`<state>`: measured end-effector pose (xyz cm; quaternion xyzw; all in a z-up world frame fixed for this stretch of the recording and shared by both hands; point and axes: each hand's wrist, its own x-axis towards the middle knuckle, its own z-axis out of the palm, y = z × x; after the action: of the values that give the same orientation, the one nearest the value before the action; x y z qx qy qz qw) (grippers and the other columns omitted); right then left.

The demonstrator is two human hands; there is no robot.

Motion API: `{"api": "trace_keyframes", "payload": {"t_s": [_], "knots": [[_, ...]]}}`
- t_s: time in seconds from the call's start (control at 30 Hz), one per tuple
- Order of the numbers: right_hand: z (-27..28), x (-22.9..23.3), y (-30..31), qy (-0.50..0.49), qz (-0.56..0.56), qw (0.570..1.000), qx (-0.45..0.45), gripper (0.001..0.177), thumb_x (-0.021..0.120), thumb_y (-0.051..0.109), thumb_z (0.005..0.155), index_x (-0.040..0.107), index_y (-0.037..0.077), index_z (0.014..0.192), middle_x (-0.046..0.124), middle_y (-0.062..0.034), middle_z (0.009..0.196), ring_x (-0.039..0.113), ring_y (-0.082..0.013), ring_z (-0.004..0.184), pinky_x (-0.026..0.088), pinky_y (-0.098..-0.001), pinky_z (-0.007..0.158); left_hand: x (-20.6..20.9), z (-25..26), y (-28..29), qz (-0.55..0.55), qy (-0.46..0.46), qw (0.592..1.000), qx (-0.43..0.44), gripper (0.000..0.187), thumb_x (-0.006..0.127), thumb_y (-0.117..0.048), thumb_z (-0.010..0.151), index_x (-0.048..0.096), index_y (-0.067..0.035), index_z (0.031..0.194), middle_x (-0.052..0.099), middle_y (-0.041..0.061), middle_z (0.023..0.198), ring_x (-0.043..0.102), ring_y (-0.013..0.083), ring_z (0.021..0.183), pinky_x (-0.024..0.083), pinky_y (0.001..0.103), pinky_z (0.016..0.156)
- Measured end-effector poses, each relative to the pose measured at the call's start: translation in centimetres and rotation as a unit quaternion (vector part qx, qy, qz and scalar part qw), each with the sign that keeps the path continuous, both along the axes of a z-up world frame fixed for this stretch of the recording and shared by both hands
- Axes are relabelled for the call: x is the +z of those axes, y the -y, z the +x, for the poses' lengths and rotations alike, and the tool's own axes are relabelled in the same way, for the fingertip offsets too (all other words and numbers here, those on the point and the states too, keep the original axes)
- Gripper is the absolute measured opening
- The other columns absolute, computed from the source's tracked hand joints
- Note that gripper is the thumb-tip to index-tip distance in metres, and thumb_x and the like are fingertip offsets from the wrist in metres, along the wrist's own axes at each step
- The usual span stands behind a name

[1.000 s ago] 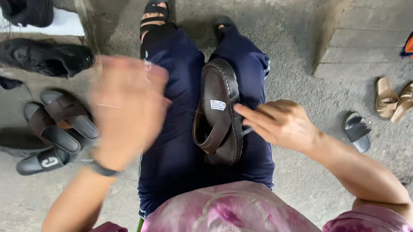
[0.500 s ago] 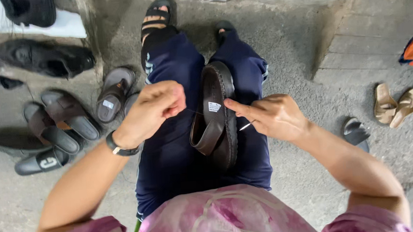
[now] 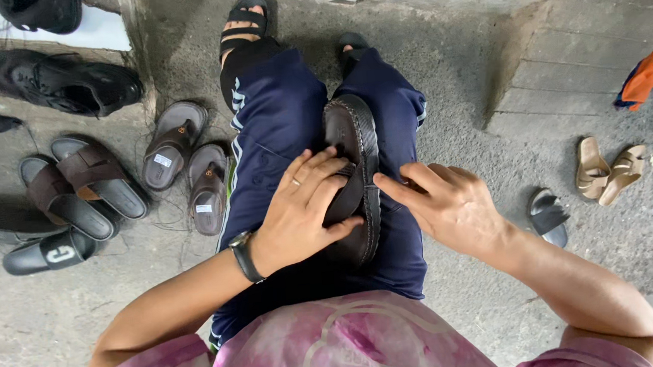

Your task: The person sits on a low stool and sews the sole of a brown leather shoe resting on their lap. They use a needle and thread to stitch along the edge of the shoe sole, pulling the thread tight with each pass.

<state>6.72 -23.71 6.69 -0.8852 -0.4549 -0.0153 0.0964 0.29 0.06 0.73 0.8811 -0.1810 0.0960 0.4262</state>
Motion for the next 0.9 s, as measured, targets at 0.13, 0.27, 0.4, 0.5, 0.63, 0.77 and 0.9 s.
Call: {"api": "trace_keyframes", "payload": {"t_s": [0.13, 0.27, 0.4, 0.5, 0.63, 0.77, 0.9], "knots": [[0.3, 0.3, 0.2, -0.001, -0.013, 1.000, 0.010, 0.039, 0.050, 0.011, 0.098, 0.070, 0.028, 0.126, 0.059, 0.0015, 0.094, 0.062, -0.0140, 0.066, 0.056, -0.0280, 0.057, -1.0, -0.2, 0.6, -0.061, -0.011, 0.998, 0.005, 0.043, 0.085, -0.027, 0.078, 0.060, -0.004, 0.104, 0.065, 0.014, 0.125, 0.064, 0.0346, 0.120, 0.044, 0.048, 0.110], [0.2, 0.3, 0.5, -0.007, -0.043, 0.999, 0.016, 0.045, 0.053, 0.010, 0.095, 0.067, 0.030, 0.132, 0.059, 0.0015, 0.093, 0.061, -0.0149, 0.064, 0.057, -0.0286, 0.056, -0.8, -0.1, 0.7, -0.123, -0.010, 0.992, 0.002, 0.036, 0.083, -0.022, 0.081, 0.058, -0.003, 0.100, 0.067, 0.016, 0.123, 0.068, 0.0356, 0.114, 0.053, 0.046, 0.101], [-0.5, 2.4, -1.0, 0.055, -0.109, 0.992, 0.011, 0.041, 0.054, 0.009, 0.094, 0.071, 0.030, 0.126, 0.057, 0.0021, 0.083, 0.058, -0.0116, 0.056, 0.053, -0.0242, 0.050, 0.0, 0.5, 1.0, -0.144, 0.024, 0.989, -0.015, 0.031, 0.080, -0.016, 0.086, 0.057, 0.002, 0.097, 0.065, 0.022, 0.121, 0.067, 0.0416, 0.113, 0.055, 0.050, 0.095], [-1.5, 2.6, -1.5, 0.157, -0.176, 0.972, 0.014, 0.042, 0.053, 0.009, 0.094, 0.069, 0.027, 0.128, 0.051, 0.0009, 0.078, 0.052, -0.0142, 0.055, 0.050, -0.0251, 0.047, -0.2, 0.7, 1.7, -0.120, 0.062, 0.991, -0.012, 0.027, 0.078, -0.017, 0.089, 0.061, 0.002, 0.097, 0.065, 0.022, 0.122, 0.068, 0.0414, 0.112, 0.057, 0.048, 0.093], [-1.3, 0.7, -1.3, 0.166, -0.145, 0.975, 0.034, 0.044, 0.046, 0.008, 0.091, 0.070, 0.023, 0.126, 0.049, 0.0033, 0.074, 0.050, -0.0127, 0.054, 0.048, -0.0242, 0.047, -1.3, 1.2, 2.3, -0.094, 0.120, 0.988, -0.004, 0.026, 0.078, -0.016, 0.088, 0.061, 0.001, 0.098, 0.064, 0.022, 0.121, 0.068, 0.0414, 0.109, 0.058, 0.047, 0.089], [-1.5, -2.5, -1.6, 0.156, -0.088, 0.983, 0.030, 0.033, 0.045, 0.007, 0.089, 0.066, 0.014, 0.113, 0.052, 0.0032, 0.079, 0.058, -0.0161, 0.060, 0.053, -0.0285, 0.052, -1.8, 1.2, 2.8, -0.085, 0.150, 0.985, -0.011, 0.024, 0.069, -0.024, 0.096, 0.063, 0.000, 0.095, 0.065, 0.026, 0.117, 0.069, 0.0419, 0.109, 0.060, 0.045, 0.088], [-1.4, -3.9, -1.0, 0.142, -0.066, 0.988, 0.016, 0.028, 0.046, 0.007, 0.087, 0.064, 0.013, 0.107, 0.049, 0.0038, 0.076, 0.059, -0.0172, 0.060, 0.054, -0.0291, 0.051, -1.3, 0.7, 2.7, -0.056, 0.159, 0.986, -0.002, 0.019, 0.064, -0.019, 0.100, 0.066, -0.001, 0.100, 0.064, 0.028, 0.119, 0.068, 0.0437, 0.108, 0.059, 0.047, 0.088]]}}
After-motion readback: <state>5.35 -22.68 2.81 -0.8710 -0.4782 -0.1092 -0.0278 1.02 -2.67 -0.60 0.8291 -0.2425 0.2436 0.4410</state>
